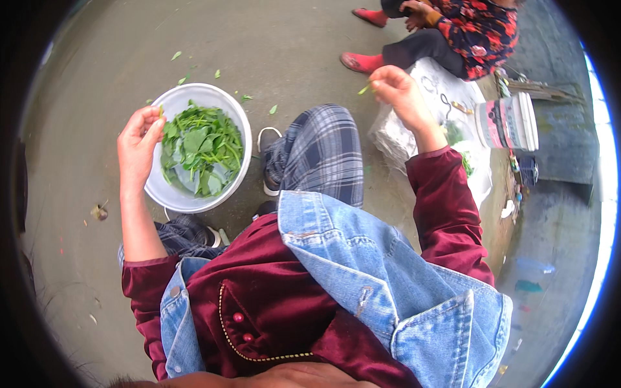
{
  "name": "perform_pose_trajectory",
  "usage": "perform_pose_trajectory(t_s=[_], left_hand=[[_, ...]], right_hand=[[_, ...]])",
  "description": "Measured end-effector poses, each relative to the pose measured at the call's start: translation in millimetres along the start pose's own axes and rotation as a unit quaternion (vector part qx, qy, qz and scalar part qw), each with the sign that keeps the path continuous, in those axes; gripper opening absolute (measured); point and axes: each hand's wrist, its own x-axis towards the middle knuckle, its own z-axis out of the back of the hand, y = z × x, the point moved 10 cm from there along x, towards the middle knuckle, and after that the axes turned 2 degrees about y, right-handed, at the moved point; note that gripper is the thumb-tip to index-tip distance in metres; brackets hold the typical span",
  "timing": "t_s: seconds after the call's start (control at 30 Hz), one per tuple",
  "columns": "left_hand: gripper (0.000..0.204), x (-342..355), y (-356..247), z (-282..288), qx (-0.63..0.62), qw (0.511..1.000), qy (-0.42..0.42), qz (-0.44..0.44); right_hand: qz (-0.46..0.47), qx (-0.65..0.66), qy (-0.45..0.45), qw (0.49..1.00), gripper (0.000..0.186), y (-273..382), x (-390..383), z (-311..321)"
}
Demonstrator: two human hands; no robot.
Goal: The person sits on the ground and sorts green leafy vegetables in a white plastic bowl. They pick up stems, remove leaves, and place them back into the bowl, repeating this process throughout the clip.
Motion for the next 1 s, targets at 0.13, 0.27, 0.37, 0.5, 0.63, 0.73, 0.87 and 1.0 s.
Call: perform_pose_trajectory(t_s=[0.13, 0.27, 0.37, 0.5, 0.63, 0.73, 0.87, 1.0], left_hand=[[0.016, 9.5, 12.0, -13.0, 0.000, 1.000, -0.005, 0.026], [0.017, 11.8, 22.5, -24.1, 0.000, 0.998, 0.016, 0.058], [0.018, 10.3, 26.0, -27.9, 0.028, 0.998, 0.034, 0.054], [0.018, 7.1, 31.5, -24.4, 0.029, 0.997, 0.039, 0.053], [0.018, 2.7, 33.8, -20.6, 0.036, 0.996, 0.047, 0.072], [0.018, -1.4, 29.1, -20.2, 0.042, 0.996, 0.049, 0.069], [0.018, -7.0, 17.7, -21.8, 0.035, 0.998, 0.034, 0.051], [0.017, -11.2, 5.1, -22.7, 0.053, 0.998, 0.021, 0.027]], right_hand=[[0.055, -0.109, -0.372, 0.920, 0.010, -23.5, -83.3, 212.2], [0.081, -0.267, -0.602, 0.748, 0.012, -31.6, -205.1, 330.1], [-0.004, -0.388, -0.650, 0.653, 0.014, -48.6, -254.1, 349.0], [-0.237, -0.437, -0.608, 0.619, 0.017, -88.8, -279.0, 358.4], [-0.408, -0.461, -0.388, 0.686, 0.018, -149.8, -255.4, 367.5], [-0.508, -0.427, -0.234, 0.711, 0.022, -202.0, -243.0, 366.4], [-0.455, -0.421, -0.269, 0.737, 0.033, -207.5, -217.6, 365.8], [-0.395, -0.566, -0.265, 0.673, 0.036, -165.4, -183.7, 357.7]])
